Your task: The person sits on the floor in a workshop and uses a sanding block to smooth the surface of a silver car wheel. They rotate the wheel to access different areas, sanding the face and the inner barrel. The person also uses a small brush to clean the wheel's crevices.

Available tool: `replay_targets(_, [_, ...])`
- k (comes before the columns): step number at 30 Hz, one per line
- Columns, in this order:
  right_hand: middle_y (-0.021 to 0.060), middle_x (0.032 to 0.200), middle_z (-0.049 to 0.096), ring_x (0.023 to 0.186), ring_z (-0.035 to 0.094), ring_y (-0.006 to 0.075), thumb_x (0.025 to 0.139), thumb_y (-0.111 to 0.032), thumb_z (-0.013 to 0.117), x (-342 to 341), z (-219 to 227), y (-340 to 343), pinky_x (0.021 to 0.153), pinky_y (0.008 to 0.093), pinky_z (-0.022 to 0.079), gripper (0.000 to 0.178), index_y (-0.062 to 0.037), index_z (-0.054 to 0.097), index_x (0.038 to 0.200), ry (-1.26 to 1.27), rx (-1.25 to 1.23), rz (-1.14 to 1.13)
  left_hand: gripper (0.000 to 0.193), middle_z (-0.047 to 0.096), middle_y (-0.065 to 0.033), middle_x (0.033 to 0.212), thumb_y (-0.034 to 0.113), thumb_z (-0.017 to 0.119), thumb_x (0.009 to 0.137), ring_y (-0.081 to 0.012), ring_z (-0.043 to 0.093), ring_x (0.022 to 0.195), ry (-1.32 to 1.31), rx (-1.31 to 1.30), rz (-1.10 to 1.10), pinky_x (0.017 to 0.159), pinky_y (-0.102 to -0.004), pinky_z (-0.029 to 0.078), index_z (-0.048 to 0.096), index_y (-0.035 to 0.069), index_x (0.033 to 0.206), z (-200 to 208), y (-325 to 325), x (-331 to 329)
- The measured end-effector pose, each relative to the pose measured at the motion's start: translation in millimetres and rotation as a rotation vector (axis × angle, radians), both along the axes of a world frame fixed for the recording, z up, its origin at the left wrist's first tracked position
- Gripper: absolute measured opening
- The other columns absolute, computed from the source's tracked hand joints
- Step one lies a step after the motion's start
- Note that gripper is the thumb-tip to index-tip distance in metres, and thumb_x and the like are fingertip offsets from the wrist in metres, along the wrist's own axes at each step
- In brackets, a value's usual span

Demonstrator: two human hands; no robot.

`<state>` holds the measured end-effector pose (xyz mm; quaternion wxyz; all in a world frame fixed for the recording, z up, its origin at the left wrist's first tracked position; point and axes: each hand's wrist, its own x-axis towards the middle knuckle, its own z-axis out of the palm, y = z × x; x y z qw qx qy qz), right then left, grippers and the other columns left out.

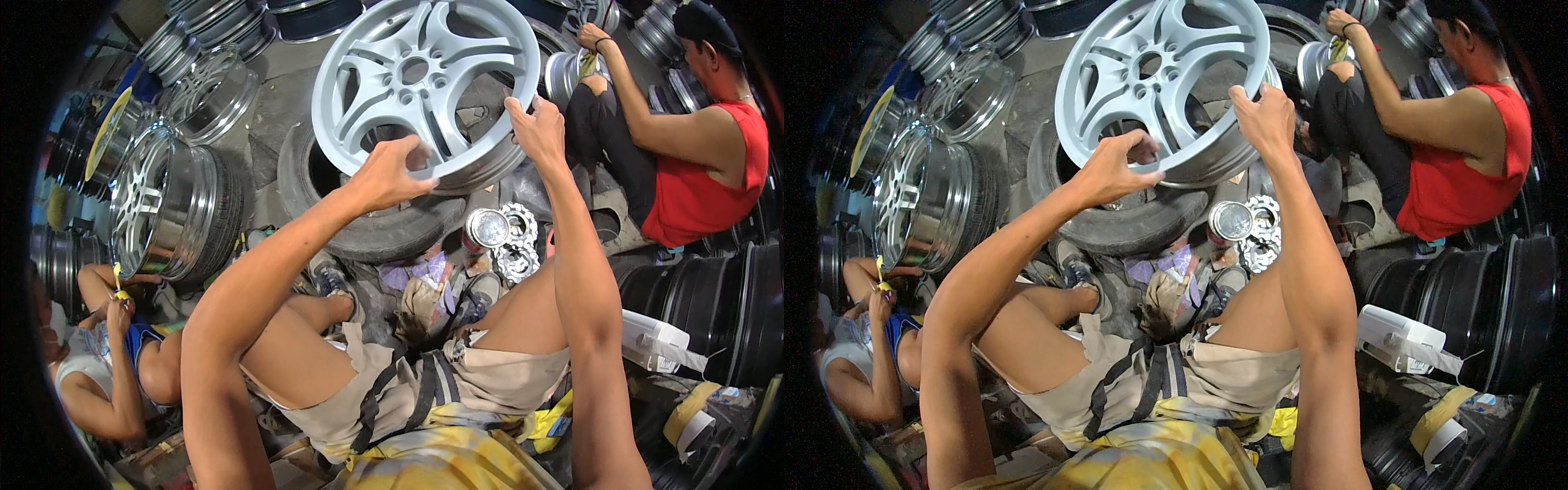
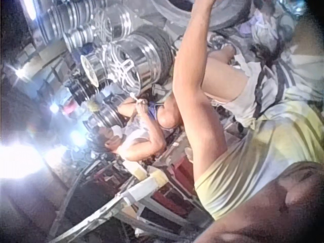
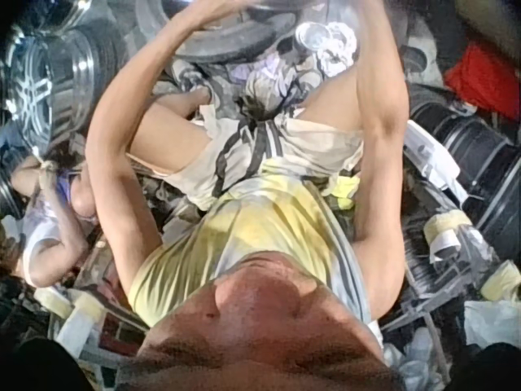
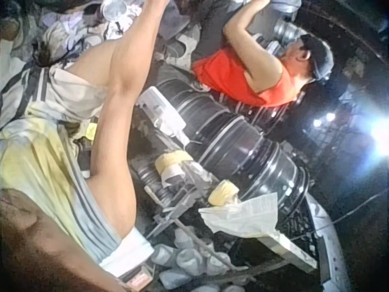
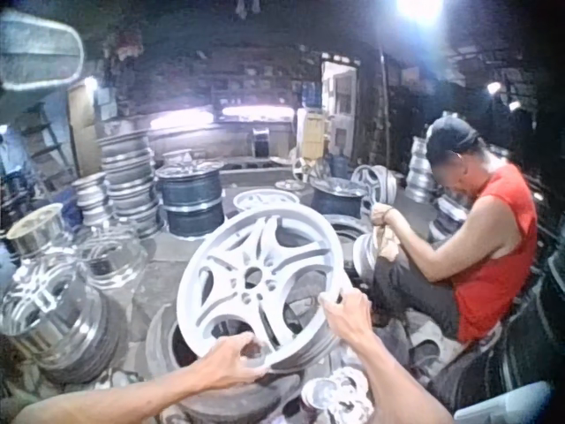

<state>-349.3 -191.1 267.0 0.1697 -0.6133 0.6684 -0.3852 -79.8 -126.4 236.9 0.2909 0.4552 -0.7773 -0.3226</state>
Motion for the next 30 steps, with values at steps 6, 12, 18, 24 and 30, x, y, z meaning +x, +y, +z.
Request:
replay_targets(6, [0.0281,0.081,0.071,0.083,0.071,0.0453,0.081,-0.039,0.066,9,2,6,0.081,0.0486,0.054,0.044,0.003,0.074,0.092,-0.008,-0.034,-0.024,0.037,0.066,-0.0176,0.102,0.008,0.078,0.074,-0.04,0.068,0.096,-0.667,-0.299,-0.107,0.086,-0.0467,0.057,0.063,0.0,0.107,-37,-5,79])
replay_targets(12, [0.0272,0.078,0.07,0.08,0.071,0.0446,0.082,-0.039,0.066,15,3,8,0.08,0.0492,0.053,0.044,0.0043,0.072,0.09,-0.016,-0.091,0.015,0.031,0.068,-0.0185,0.105,0.005,0.078,0.075,-0.0378,0.071,0.096,-0.861,-0.299,-0.145,0.085,-0.0457,0.059,0.066,0.0,0.102,-36,-9,83])
replay_targets(18, [0.0242,0.077,0.071,0.074,0.073,0.0369,0.085,-0.041,0.066,14,-2,12,0.075,0.0467,0.055,0.049,0.0062,0.073,0.094,-0.068,0.068,0.085,0.033,0.068,-0.0189,0.1,0.01,0.083,0.072,-0.0398,0.07,0.091,-0.908,-0.247,-0.186,0.081,-0.0485,0.059,0.066,-0.001,0.098,-3,27,91])
replay_targets(24, [0.0191,0.072,0.068,0.07,0.069,0.0294,0.086,-0.042,0.065,22,3,-23,0.072,0.0417,0.053,0.049,0.0049,0.074,0.097,-0.094,0.009,0.26,0.025,0.068,-0.0191,0.091,0.01,0.081,0.069,-0.0395,0.07,0.085,-0.94,-0.288,-0.188,0.075,-0.0479,0.057,0.068,-0.001,0.086,11,49,83])
replay_targets(30, [0.0045,0.077,0.066,0.066,0.057,0.0109,0.09,-0.034,0.068,14,-12,-54,0.061,0.028,0.044,0.036,0.0015,0.072,0.096,-0.383,0.109,0.3,0.024,0.067,-0.018,0.083,0.016,0.081,0.073,-0.0418,0.066,0.076,-0.765,-0.301,-0.204,0.072,-0.0504,0.053,0.065,0.001,0.08,51,50,76])
